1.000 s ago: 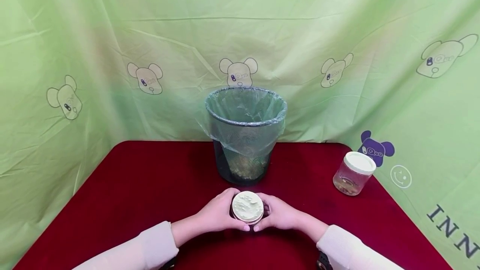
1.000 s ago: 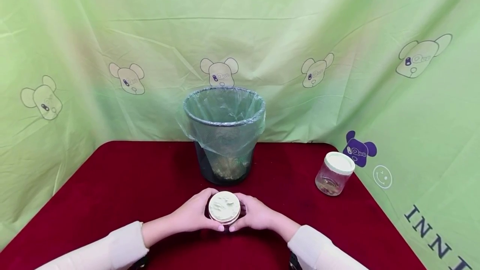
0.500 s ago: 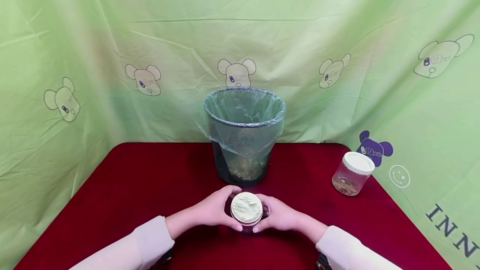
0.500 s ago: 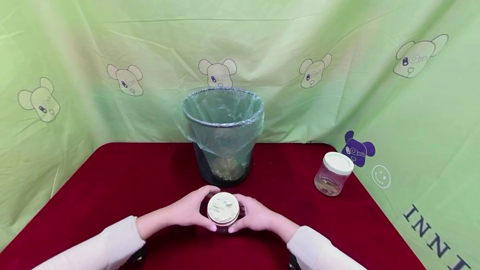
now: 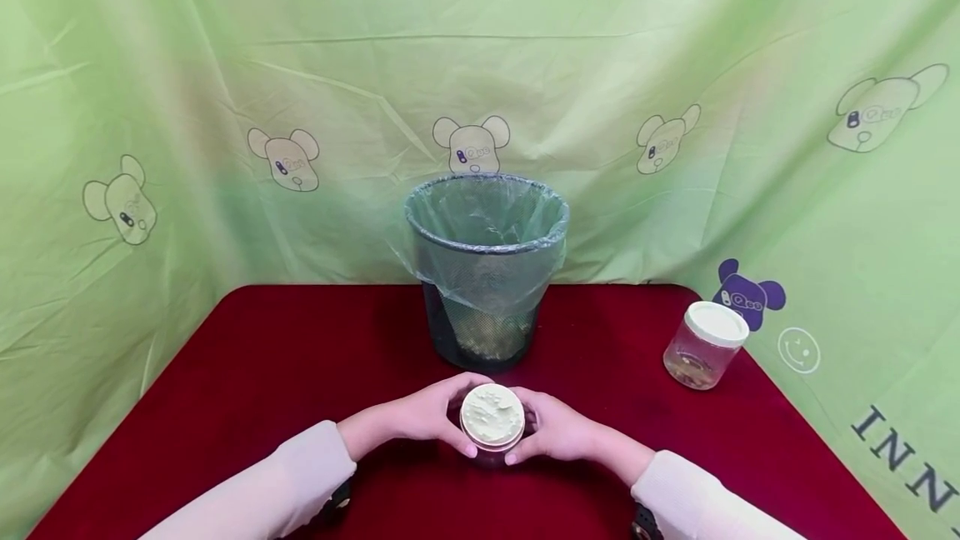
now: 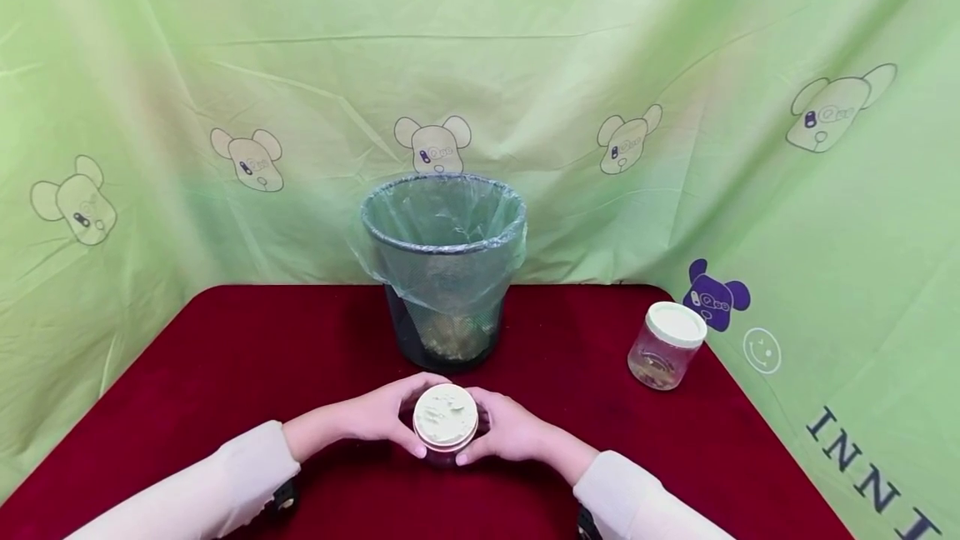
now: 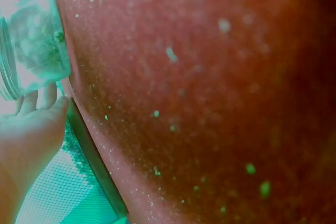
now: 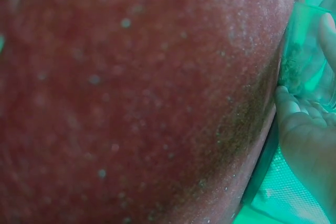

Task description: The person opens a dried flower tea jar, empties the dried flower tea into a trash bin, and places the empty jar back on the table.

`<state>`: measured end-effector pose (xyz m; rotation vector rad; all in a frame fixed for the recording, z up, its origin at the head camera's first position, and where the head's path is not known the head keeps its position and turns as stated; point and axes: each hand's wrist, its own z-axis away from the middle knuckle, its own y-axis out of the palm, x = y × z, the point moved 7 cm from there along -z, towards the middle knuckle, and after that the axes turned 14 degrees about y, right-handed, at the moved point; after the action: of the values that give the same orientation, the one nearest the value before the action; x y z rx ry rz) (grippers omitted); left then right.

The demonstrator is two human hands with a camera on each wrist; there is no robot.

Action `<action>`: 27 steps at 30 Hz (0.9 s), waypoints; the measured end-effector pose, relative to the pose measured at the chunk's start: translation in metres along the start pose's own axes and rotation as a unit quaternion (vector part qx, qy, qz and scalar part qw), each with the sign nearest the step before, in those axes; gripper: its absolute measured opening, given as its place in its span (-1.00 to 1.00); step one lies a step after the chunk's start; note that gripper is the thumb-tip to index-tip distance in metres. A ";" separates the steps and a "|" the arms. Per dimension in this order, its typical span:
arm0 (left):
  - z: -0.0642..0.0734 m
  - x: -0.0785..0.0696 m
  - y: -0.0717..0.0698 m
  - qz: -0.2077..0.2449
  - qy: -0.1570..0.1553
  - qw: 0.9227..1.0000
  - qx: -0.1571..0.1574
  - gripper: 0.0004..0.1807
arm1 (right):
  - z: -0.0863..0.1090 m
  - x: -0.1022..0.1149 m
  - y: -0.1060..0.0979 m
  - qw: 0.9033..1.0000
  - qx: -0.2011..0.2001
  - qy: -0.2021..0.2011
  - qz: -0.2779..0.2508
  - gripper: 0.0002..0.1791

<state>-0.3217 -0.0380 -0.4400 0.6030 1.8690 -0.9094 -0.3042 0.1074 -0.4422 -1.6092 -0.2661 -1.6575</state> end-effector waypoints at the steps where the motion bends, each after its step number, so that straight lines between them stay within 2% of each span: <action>1: 0.000 0.000 0.000 0.000 0.001 1.000 -0.001 -0.12 | 0.000 0.000 0.000 1.000 -0.003 0.000 0.004 -0.19; 7: 0.002 -0.001 0.001 -0.011 0.000 1.000 -0.024 -0.16 | 0.001 0.001 0.000 1.000 -0.007 0.000 0.012 -0.17; 15: 0.008 -0.006 0.005 -0.071 -0.017 0.994 -0.084 -0.17 | 0.001 0.002 0.000 1.000 -0.005 -0.008 0.011 -0.17; 22: 0.015 -0.012 0.008 -0.167 -0.046 0.976 -0.129 -0.11 | 0.001 0.002 0.000 1.000 0.001 -0.012 0.006 -0.16; 27: 0.016 -0.018 0.010 -0.222 -0.045 0.963 -0.148 -0.10 | 0.001 0.003 0.000 1.000 0.004 -0.014 0.007 -0.16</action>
<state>-0.2976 -0.0451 -0.4320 -0.0457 2.0427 -0.8938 -0.3034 0.1069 -0.4398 -1.6251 -0.2738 -1.6226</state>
